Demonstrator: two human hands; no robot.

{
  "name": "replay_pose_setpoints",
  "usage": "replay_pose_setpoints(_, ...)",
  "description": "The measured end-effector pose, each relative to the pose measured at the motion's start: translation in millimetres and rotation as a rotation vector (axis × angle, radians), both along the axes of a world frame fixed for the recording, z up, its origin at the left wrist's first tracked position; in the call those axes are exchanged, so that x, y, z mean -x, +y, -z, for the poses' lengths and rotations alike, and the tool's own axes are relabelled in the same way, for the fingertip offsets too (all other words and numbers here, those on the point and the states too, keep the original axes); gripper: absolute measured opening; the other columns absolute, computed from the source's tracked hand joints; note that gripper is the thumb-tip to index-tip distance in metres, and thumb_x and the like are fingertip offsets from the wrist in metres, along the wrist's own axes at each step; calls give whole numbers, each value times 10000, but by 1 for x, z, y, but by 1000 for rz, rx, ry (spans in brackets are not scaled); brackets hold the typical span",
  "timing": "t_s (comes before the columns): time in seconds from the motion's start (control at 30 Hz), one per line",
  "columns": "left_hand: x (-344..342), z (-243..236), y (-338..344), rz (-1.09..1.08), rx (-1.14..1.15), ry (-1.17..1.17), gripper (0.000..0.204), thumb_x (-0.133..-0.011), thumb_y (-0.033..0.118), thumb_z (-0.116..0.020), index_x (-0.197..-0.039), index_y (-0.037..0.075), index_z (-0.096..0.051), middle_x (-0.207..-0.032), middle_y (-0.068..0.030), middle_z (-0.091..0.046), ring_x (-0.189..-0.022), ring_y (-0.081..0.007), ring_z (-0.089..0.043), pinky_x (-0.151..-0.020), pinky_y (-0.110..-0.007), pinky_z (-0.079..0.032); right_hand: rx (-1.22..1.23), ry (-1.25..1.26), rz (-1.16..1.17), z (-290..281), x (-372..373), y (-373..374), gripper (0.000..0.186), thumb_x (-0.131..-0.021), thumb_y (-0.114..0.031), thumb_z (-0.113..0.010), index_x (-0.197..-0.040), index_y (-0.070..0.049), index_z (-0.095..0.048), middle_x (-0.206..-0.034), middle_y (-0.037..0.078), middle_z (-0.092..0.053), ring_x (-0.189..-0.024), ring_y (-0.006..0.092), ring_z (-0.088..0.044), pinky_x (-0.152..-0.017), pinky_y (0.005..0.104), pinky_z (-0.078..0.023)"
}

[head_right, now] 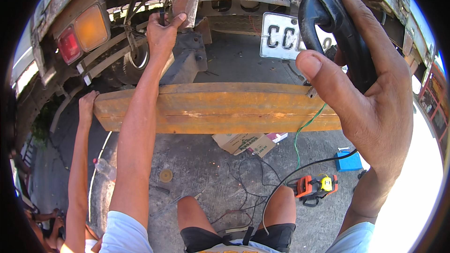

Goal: The person welds a metal bracket onto the rear frame of a vehicle using a welding torch while another person holds a wooden plank in place. The person adjusts their position and protective eyewear during the process.

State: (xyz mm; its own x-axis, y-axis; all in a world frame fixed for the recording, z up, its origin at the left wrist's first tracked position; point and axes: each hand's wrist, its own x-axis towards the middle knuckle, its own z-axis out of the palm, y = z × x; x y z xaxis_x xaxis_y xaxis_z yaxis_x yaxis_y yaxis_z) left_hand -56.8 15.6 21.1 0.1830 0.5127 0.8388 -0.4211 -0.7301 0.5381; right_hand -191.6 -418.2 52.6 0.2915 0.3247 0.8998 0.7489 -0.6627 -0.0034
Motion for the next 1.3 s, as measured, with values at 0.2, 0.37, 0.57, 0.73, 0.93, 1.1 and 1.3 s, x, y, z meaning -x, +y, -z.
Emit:
replay_pose_setpoints(0.2,1,-1,-1,9,14,1,641,-768,396,-980,-1098,-40,-646,-909,-81,-691,-792,-180,-628,-754,-354,-540,-8,30,-61,0,2,4,942,-886,-634,-807,-1627,-140,-500,-1285,206,-747,-1103,321,-787,-1049,512,-601)
replay_pose_setpoints(0.37,1,-1,-2,42,35,3,634,-771,392,-979,-1098,-38,-647,-910,-81,-692,-791,-181,-633,-756,-359,-544,-9,89,-60,0,6,6,945,-888,-632,-808,-1628,-134,-497,-1274,198,-754,-1074,315,-797,-1047,510,-602)
replay_pose_setpoints(0.57,-1,1,1,5,11,11,644,-770,395,-978,-1105,-49,-653,-916,-80,-699,-792,-176,-637,-754,-346,-543,-14,48,-66,1,3,7,943,-887,-626,-814,-1626,-132,-500,-1249,200,-764,-1061,319,-801,-1031,513,-610)
replay_pose_setpoints(0.73,-4,1,3,21,9,-9,651,-769,394,-981,-1106,-56,-651,-906,-80,-700,-790,-172,-636,-747,-341,-541,-13,45,-66,1,2,6,949,-885,-636,-810,-1626,-132,-499,-1260,206,-762,-1073,327,-798,-1033,520,-609)
replay_pose_setpoints(0.93,-6,2,5,38,13,-9,655,-768,389,-984,-1107,-58,-646,-910,-83,-699,-792,-167,-633,-741,-340,-540,-15,46,-55,1,4,9,960,-882,-639,-810,-1628,-124,-493,-1281,211,-754,-1081,333,-796,-1046,521,-601)
replay_pose_setpoints(1.1,-5,1,4,26,2,-25,638,-768,388,-983,-1090,-47,-645,-897,-76,-693,-781,-165,-623,-732,-341,-536,-28,97,-103,0,7,11,948,-893,-602,-822,-1631,-111,-486,-1279,217,-749,-1085,324,-794,-1056,503,-596)
replay_pose_setpoints(1.3,1,0,0,27,3,-1,613,-769,390,-978,-1062,-33,-645,-879,-74,-685,-773,-166,-612,-724,-344,-529,-26,110,-133,-1,6,10,936,-898,-583,-827,-1630,-107,-489,-1287,219,-743,-1098,321,-789,-1058,494,-594)
